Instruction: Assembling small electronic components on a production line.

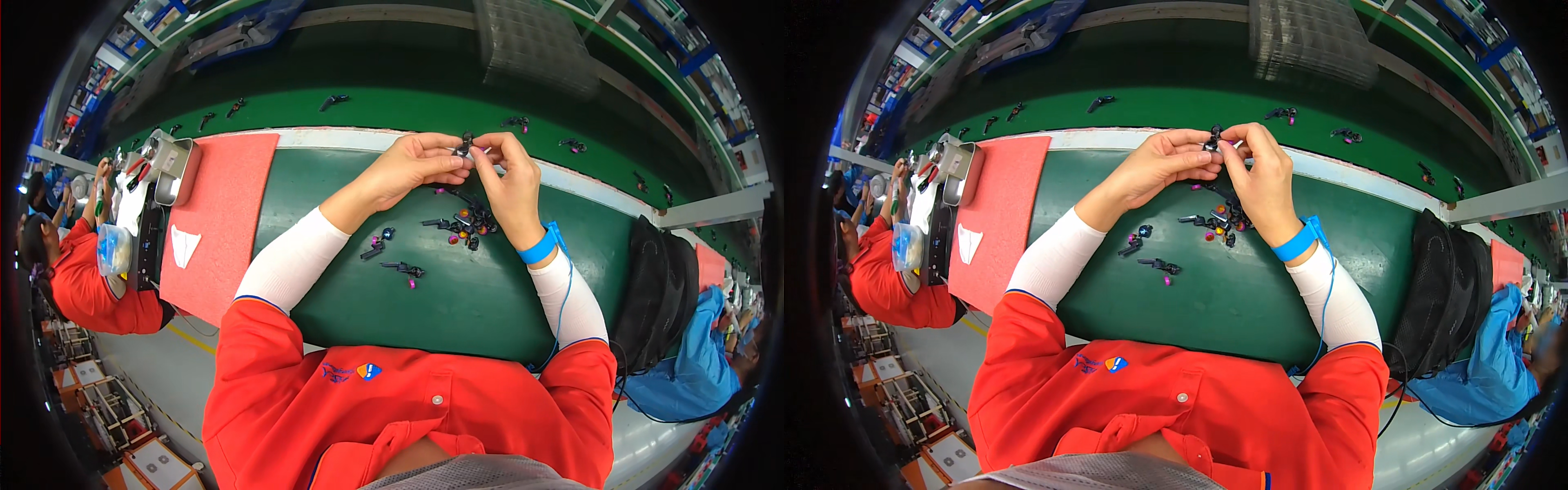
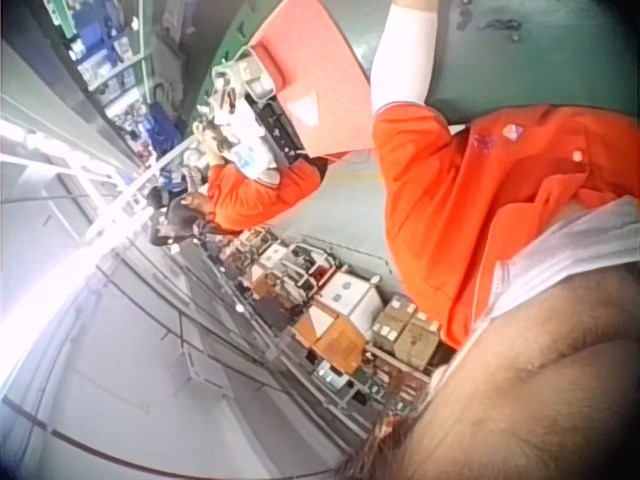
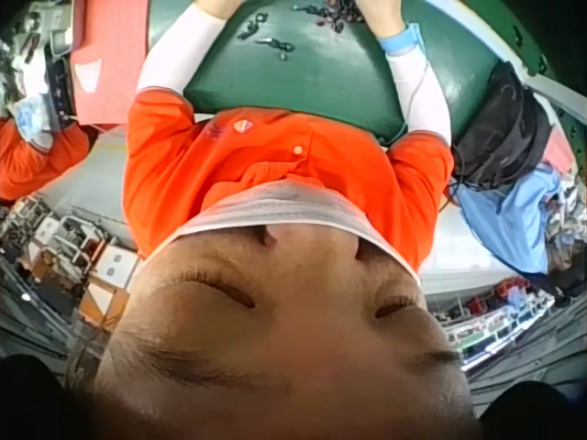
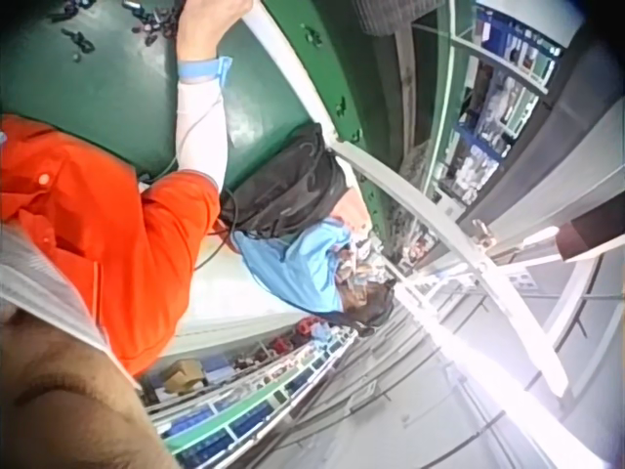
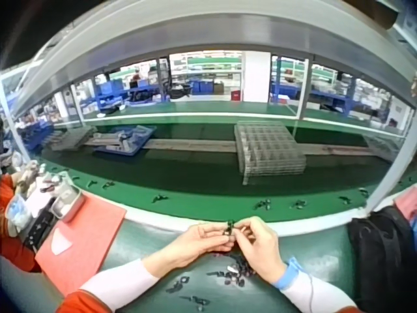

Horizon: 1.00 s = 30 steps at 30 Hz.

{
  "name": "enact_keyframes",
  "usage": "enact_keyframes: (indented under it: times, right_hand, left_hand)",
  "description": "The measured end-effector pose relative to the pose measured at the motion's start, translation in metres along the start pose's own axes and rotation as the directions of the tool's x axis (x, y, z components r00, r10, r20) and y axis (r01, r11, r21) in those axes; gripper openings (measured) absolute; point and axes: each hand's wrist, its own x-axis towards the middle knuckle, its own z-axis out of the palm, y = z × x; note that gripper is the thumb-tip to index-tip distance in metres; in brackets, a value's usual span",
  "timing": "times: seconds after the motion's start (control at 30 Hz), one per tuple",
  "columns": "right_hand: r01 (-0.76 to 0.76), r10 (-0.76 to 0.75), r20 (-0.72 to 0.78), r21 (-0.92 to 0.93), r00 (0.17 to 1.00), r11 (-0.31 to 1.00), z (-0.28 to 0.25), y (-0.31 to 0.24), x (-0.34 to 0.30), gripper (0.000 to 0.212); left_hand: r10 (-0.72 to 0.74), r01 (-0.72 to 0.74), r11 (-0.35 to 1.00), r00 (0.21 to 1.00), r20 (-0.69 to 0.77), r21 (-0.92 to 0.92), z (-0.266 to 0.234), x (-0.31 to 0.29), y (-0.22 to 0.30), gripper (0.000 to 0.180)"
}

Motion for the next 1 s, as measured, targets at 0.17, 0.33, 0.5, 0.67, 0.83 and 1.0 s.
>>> enact_keyframes:
  times: [0.17, 0.33, 0.5, 0.67, 0.83, 1.0]
  right_hand:
    - [-0.013, 0.014, 0.016, -0.078, 1.0, 0.997, -0.003, -0.002, 0.002, 0.011]
    - [0.008, -0.006, 0.012, -0.118, 1.0, 0.993, -0.005, -0.004, 0.003, 0.011]
    - [0.054, -0.052, 0.024, -0.076, 0.998, 0.996, -0.005, -0.005, 0.003, 0.011]
    - [0.039, -0.036, 0.021, -0.129, 0.999, 0.991, -0.005, -0.006, 0.002, 0.011]
    - [0.006, -0.009, -0.019, -0.149, 1.0, 0.989, -0.004, -0.007, 0.001, 0.012]
    - [0.211, -0.221, 0.01, -0.337, 0.975, 0.918, -0.012, -0.001, 0.005, 0.013]
  left_hand:
    - [0.157, -0.132, 0.949, 0.985, -0.068, 0.286, 0.002, -0.001, -0.008, 0.032]
    - [0.217, -0.197, 0.948, 0.975, -0.053, 0.251, 0.004, -0.001, -0.005, 0.031]
    - [0.049, -0.049, 0.999, 0.999, -0.02, -0.014, 0.005, -0.002, 0.003, 0.029]
    - [0.02, -0.02, 1.0, 1.0, -0.003, -0.002, 0.001, -0.001, 0.001, 0.027]
    - [0.102, -0.094, 0.984, 0.994, -0.045, 0.149, 0.004, -0.002, -0.003, 0.027]
    - [0.176, -0.16, 0.959, 0.983, -0.051, 0.233, 0.004, -0.002, -0.004, 0.027]
